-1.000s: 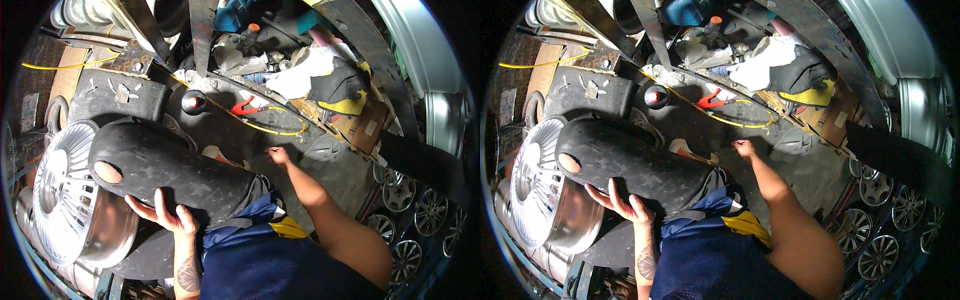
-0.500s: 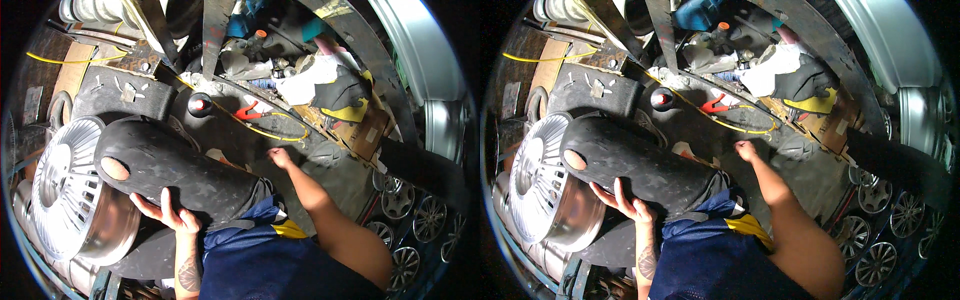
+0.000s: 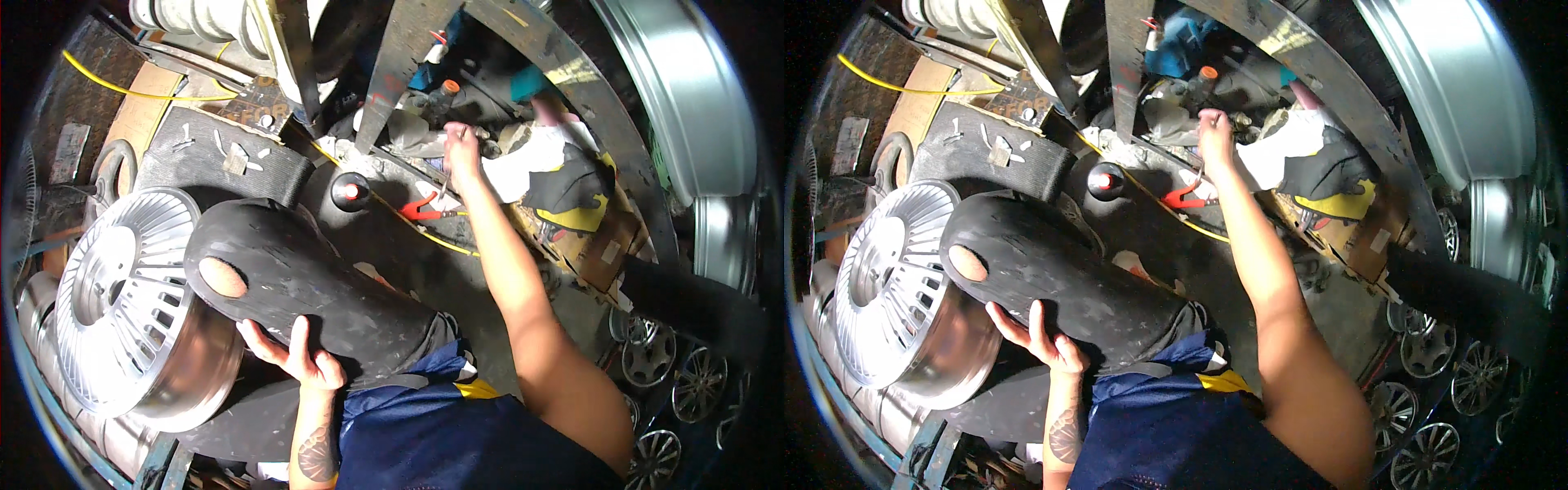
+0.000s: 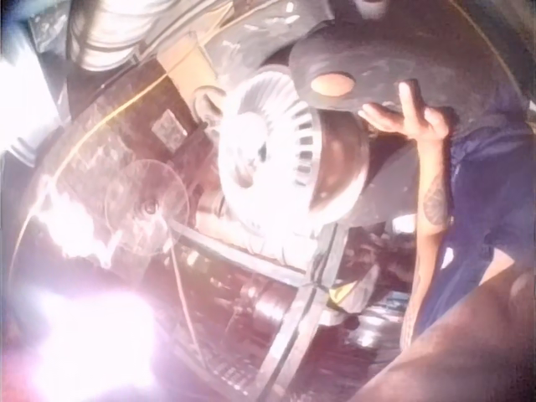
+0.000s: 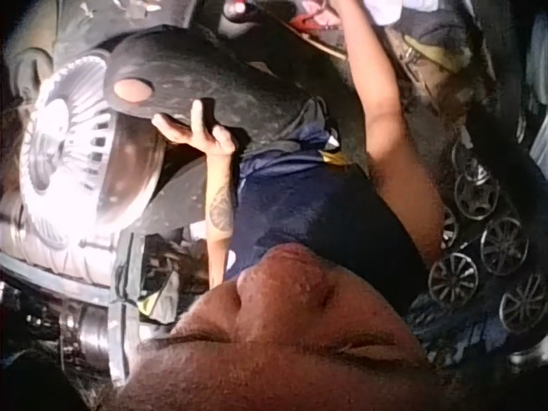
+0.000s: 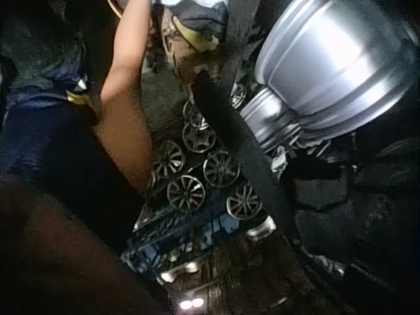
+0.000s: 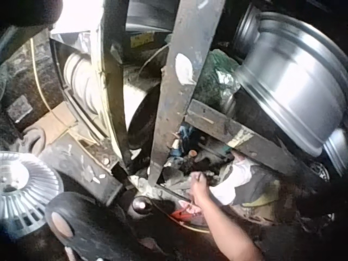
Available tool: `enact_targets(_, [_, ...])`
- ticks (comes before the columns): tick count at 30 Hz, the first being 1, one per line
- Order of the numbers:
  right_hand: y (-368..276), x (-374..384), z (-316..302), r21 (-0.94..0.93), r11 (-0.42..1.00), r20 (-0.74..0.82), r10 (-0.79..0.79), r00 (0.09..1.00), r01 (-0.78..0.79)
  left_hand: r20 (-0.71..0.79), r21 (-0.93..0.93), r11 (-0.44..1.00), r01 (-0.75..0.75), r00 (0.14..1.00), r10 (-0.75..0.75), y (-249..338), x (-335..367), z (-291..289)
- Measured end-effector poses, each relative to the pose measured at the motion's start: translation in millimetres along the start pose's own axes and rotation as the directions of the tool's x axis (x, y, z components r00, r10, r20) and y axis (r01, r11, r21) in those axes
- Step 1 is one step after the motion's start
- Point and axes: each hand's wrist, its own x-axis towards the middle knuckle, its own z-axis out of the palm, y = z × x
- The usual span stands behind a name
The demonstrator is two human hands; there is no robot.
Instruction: The person sits on the floor and paints a silver wheel rim using a small brush. They repeatedly dip the brush into a small paint container and apply paint to the rim's surface and edges.
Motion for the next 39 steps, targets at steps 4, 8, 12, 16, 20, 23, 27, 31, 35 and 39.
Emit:
enact_targets(4, [29, 132, -40, -0.352, 0.936, -0.397, -0.141, 0.907, -0.008, 0.033, -0.111, 0.994, -0.016, 0.999, 0.019, 1, 6, 22])
enact_targets(8, [7, 154, -5, -0.828, 0.549, -0.156, -0.035, 0.987, -0.112, 0.060, 0.029, 0.998, -0.060, 0.996, 0.059, -1, 5, 4])
enact_targets(12, [21, 156, -21, -0.775, 0.622, -0.200, -0.079, 0.977, -0.109, 0.043, 0.029, 0.998, -0.056, 0.998, 0.054, 1, 7, 4])
enact_targets(16, [-11, 80, 5, -0.689, 0.725, -0.162, -0.174, 0.971, 0.015, 0.035, 0.076, 0.997, -0.014, 0.999, 0.011, -5, -3, -3])
enact_targets(20, [-46, -23, -20, -0.592, 0.520, -0.035, -0.780, 0.625, 0.616, -0.008, 0.010, 1.000, 0.006, 1.000, -0.006, -2, 0, 5])
enact_targets(23, [-53, -80, -33, -0.094, 0.733, -0.020, -0.678, 0.735, 0.674, -0.015, 0.004, 1.000, -0.010, 1.000, 0.010, -1, 1, 6])
enact_targets(27, [-60, -140, -40, 0.094, 0.823, 0.022, -0.565, 0.825, 0.561, -0.018, -0.008, 1.000, -0.015, 1.000, 0.015, -3, 0, 8])
enact_targets(31, [2, -183, -66, -0.074, 0.953, 0.303, -0.260, 0.917, 0.295, -0.016, -0.010, 1.000, -0.018, 1.000, 0.018, -2, 2, 8])
enact_targets(35, [76, -207, -99, -0.482, 0.849, 0.451, 0.030, 0.892, 0.215, -0.008, -0.003, 1.000, -0.020, 1.000, 0.020, -3, 0, 7])
enact_targets(39, [123, -220, -141, -0.829, 0.559, 0.294, 0.402, 0.867, 0.022, -0.008, -0.006, 1.000, -0.018, 1.000, 0.018, -2, 1, 5])
